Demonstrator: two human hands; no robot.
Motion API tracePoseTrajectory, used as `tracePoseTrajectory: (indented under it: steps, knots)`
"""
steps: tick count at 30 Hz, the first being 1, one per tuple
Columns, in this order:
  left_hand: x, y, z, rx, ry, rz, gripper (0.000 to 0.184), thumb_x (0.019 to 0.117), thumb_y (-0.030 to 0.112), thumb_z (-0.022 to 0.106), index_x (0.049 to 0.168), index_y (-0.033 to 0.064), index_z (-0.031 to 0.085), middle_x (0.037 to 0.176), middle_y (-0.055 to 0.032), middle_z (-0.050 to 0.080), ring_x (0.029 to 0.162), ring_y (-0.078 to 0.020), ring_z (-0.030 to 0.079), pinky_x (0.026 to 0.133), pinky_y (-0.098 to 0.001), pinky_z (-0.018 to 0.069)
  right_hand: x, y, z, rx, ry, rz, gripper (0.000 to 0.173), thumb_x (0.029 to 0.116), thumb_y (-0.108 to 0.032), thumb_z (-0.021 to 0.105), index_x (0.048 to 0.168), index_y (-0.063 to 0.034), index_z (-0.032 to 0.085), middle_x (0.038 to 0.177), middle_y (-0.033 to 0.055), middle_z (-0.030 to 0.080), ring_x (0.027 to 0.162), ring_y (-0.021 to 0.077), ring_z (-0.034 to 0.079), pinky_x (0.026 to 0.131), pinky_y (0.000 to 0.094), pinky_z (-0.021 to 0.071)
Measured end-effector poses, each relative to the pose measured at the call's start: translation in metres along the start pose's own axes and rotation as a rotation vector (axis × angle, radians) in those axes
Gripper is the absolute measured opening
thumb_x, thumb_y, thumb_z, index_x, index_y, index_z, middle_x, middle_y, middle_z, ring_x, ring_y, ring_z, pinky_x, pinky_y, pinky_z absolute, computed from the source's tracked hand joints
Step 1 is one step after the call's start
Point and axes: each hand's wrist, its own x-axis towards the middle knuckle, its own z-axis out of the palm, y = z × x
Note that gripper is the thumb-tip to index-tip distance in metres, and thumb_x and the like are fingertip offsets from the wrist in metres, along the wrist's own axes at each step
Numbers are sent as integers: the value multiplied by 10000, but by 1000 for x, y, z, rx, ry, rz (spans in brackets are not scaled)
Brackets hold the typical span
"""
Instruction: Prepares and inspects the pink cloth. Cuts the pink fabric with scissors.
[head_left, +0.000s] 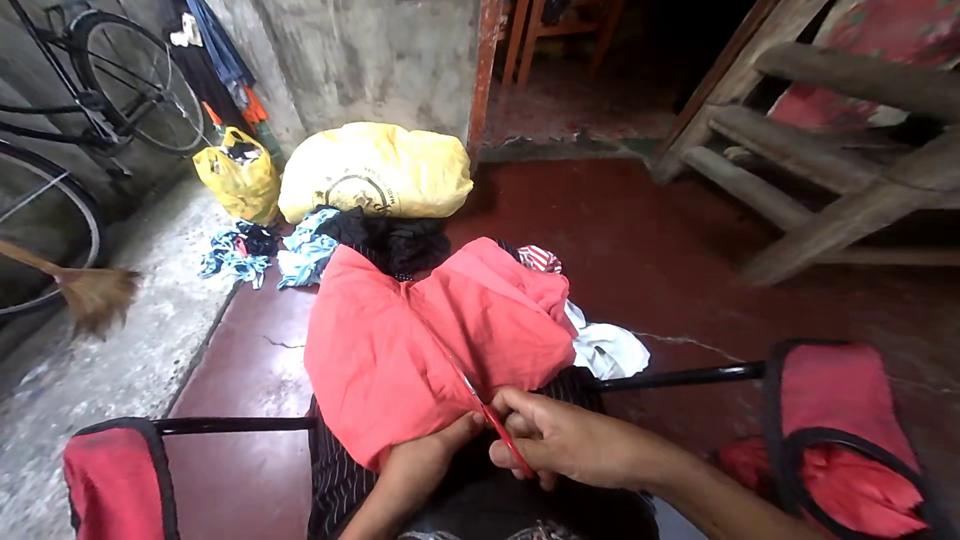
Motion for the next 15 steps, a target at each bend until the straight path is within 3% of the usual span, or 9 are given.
tracePoseTrajectory:
  steps: [7,15]
  knots:
    - [0,1,-2,-3,3,2,142,953,223,716,1004,107,781,989,-25,762,998,-110,711,961,-326,574,0,0,3,110,18,-73,347,992,-289,664,1237,-112,492,871,23,654,733,142,677,657,348,603]
    - [3,-5,-3,40,11,72,149,936,226,738,1012,104,775,992,-19,762,1006,-105,710,974,-326,571,-1,-5,-2,26,-39,-31,438,999,-412,638,1277,-121,466,936,37,656,801,157,676,693,366,587]
